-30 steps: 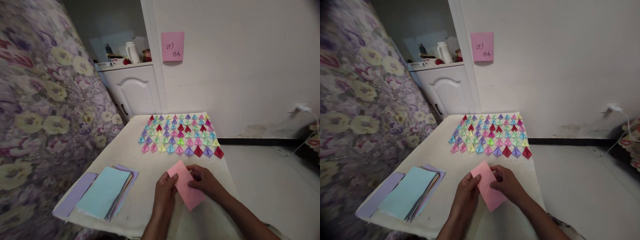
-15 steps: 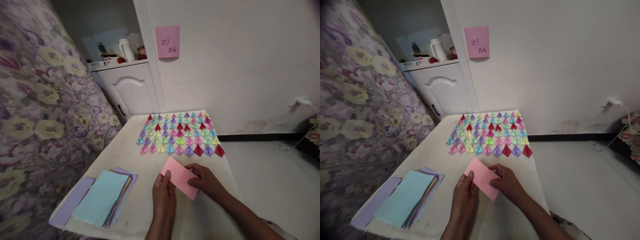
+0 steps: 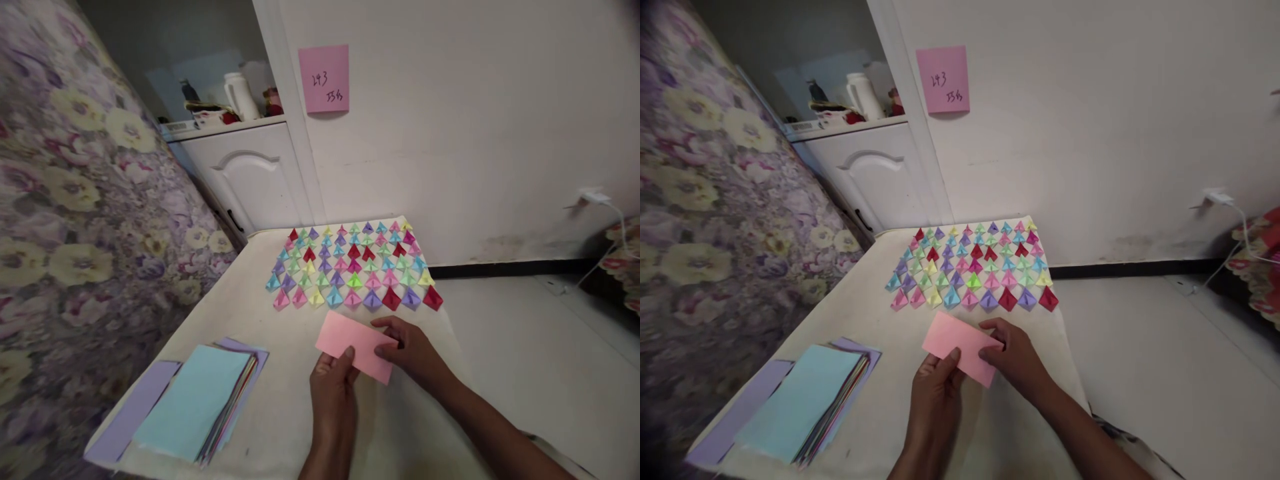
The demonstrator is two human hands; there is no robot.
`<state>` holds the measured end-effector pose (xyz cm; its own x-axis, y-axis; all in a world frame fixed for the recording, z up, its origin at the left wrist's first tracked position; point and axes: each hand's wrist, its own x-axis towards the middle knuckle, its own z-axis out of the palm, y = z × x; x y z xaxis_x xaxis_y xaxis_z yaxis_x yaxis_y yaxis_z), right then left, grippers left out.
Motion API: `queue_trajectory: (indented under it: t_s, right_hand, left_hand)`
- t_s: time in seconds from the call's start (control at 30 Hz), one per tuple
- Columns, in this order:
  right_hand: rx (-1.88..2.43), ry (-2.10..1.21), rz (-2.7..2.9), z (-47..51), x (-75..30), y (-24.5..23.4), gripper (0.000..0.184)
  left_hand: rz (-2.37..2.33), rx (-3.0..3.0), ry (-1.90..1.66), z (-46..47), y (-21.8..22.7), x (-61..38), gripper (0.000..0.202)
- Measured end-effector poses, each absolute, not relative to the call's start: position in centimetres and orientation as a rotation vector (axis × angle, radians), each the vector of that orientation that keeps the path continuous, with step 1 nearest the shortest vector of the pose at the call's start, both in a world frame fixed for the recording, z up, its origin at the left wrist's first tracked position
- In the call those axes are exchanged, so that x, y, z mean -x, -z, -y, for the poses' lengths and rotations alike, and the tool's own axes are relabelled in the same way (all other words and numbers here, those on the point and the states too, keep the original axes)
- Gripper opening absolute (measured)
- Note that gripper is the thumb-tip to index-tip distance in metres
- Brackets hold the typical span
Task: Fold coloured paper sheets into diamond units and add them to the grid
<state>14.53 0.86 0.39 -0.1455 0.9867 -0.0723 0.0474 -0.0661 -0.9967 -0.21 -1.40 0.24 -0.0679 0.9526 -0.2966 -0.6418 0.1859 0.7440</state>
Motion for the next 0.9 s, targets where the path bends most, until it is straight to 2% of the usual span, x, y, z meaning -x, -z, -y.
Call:
queue_trajectory:
  t_s: [0.5, 0.7, 0.9]
  right_hand:
    - [1.170, -1.359, 1.321, -1.2, -14.9, -0.4, 0.033]
    - [1.163, -1.335, 1.267, -1.4, -15.1, -0.3, 0.029]
    - [1.165, -1.330, 1.266, -1.2, -15.1, -0.9, 0.029]
  left_hand:
    - [-1.073, -0.539, -1.292, 1.7, -0.8, -0.2, 0.027]
    - [-1.176, -0.586, -1.296, 1.6, -0.2, 0.4, 0.032]
    - [-1.075, -0.608, -1.272, 1.4, 0.4, 0.2, 0.022]
